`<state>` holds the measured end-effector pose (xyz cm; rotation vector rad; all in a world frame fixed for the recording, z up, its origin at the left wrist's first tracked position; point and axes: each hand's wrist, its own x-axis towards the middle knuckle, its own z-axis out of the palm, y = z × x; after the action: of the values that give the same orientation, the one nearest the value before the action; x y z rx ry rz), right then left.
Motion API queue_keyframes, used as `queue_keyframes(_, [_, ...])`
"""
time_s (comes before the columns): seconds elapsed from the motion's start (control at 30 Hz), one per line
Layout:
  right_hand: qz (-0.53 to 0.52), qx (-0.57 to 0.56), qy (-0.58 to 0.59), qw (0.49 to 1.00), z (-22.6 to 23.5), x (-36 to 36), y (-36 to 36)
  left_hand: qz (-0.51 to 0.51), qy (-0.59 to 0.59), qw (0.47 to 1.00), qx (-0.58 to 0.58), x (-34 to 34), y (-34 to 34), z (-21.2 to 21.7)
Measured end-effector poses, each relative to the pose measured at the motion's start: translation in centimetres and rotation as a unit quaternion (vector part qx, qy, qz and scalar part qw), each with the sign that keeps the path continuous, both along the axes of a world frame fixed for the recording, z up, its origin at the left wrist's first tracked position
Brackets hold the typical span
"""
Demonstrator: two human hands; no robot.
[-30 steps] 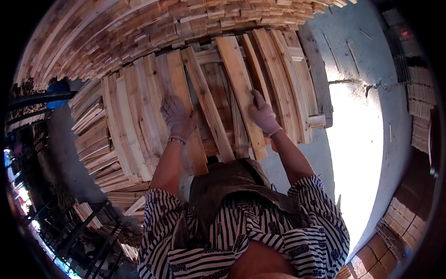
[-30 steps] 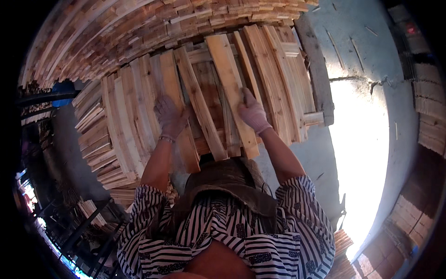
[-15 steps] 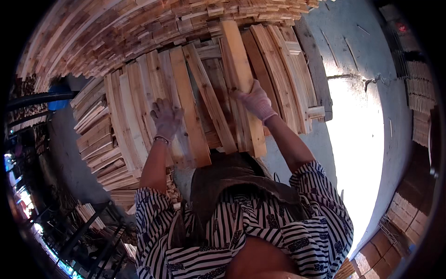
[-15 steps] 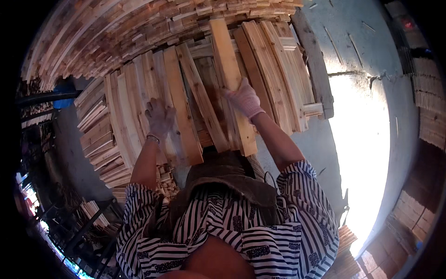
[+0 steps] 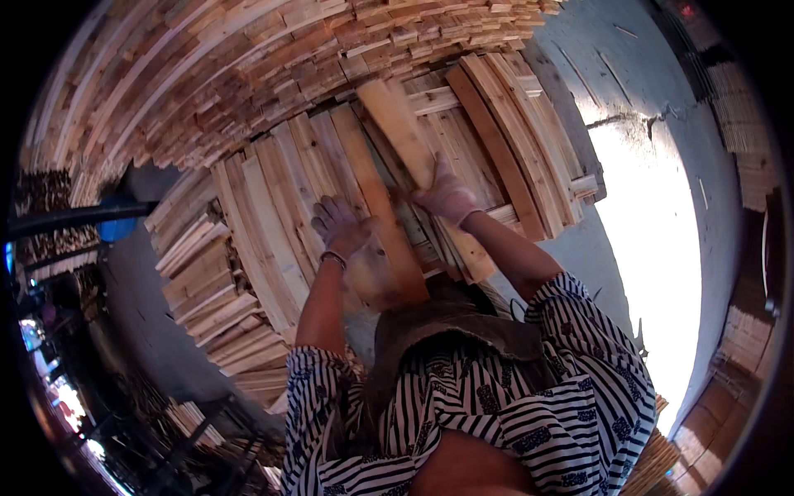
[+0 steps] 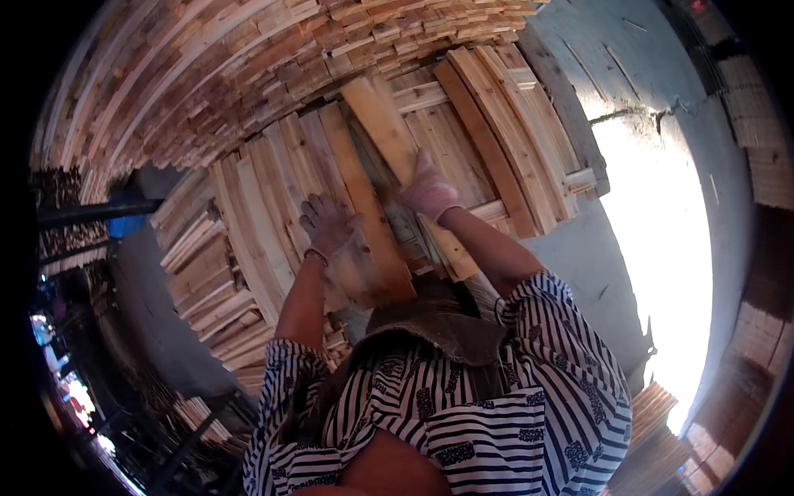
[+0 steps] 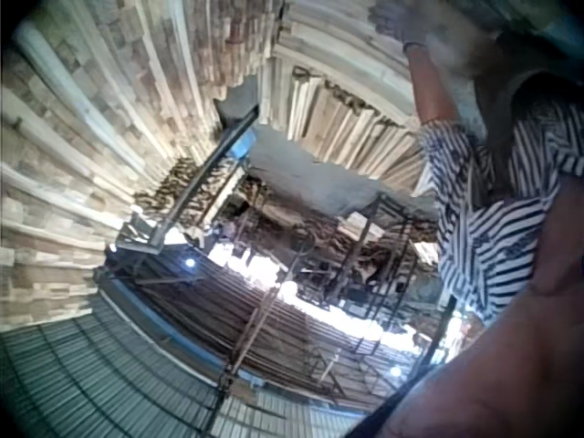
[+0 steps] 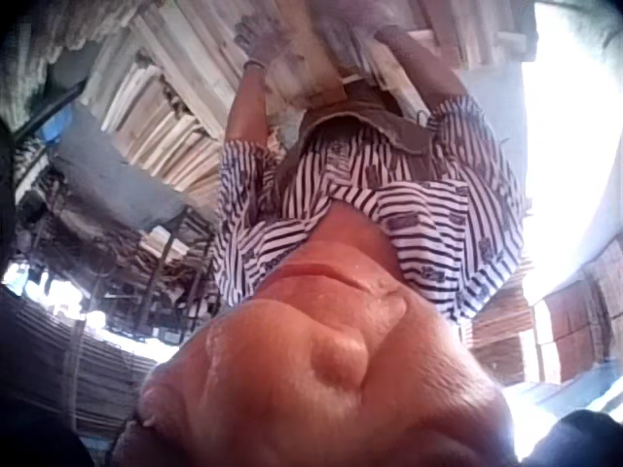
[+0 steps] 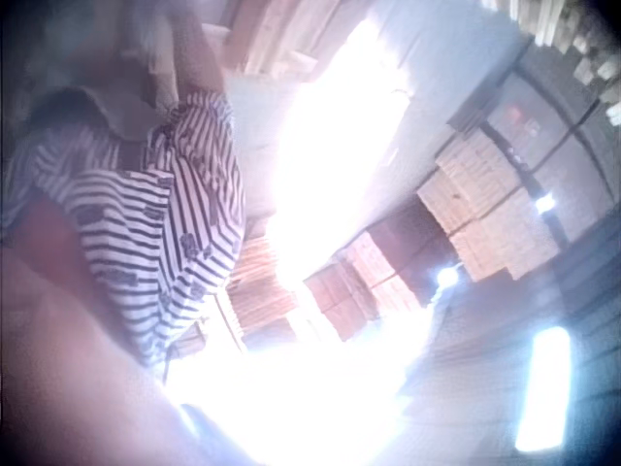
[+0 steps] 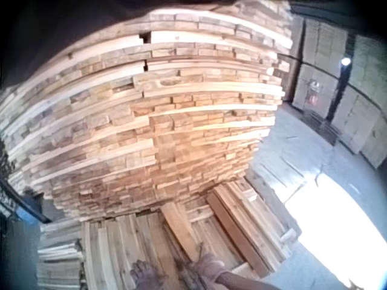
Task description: The person picks up several wooden planks from a large pile and stacks them neatly onto a pallet in a manufacturing facility.
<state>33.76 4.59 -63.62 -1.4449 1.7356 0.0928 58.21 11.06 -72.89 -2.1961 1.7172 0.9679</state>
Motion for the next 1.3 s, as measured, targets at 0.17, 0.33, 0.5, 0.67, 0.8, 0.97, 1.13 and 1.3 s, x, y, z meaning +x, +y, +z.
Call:
queue_keyframes(0.17, [0.01, -0.053, 0.04, 0.998, -5.7, 6.2, 2.1, -0.046, -0.021, 0.997, 0.057, -0.7, -1.1, -0.7])
queue_keyframes(0.33, [-0.002, -0.031, -0.049, 0.998, -1.7, 1.5, 0.8, -0.022, 0.002, 0.999, 0.037, -0.7, -1.0, 0.4])
queue_keyframes(0.5, [-0.076, -0.059, -0.11, 0.989, -4.9, -2.9, 0.5, -0.03, 0.003, 0.999, 0.039, -0.9, -0.1, 0.8])
queue_keyframes(0.67, [-0.1, -0.063, -0.094, 0.989, -8.4, -0.7, 1.0, -0.037, -0.04, 0.998, 0.015, -0.7, -0.1, -0.2])
queue_keyframes(0.8, [-0.021, -0.233, 0.05, 0.971, -2.1, -4.6, -1.0, -0.023, -0.068, 0.997, -0.009, -1.7, -1.1, 1.8])
queue_keyframes(0.97, [-0.004, -0.195, 0.174, 0.965, 0.9, -19.0, -3.4, 0.005, 0.077, 0.97, -0.232, -5.4, -1.5, 0.8])
queue_keyframes(1.13, [-0.017, -0.108, 0.001, 0.994, -0.2, -27.7, -5.6, 0.123, 0.518, 0.847, 0.006, -27.1, -6.6, 7.7])
queue_keyframes(1.3, [-0.06, -0.046, -0.209, 0.975, 7.1, -31.7, -7.1, 0.358, 0.566, 0.741, 0.048, -30.9, -11.3, -2.2])
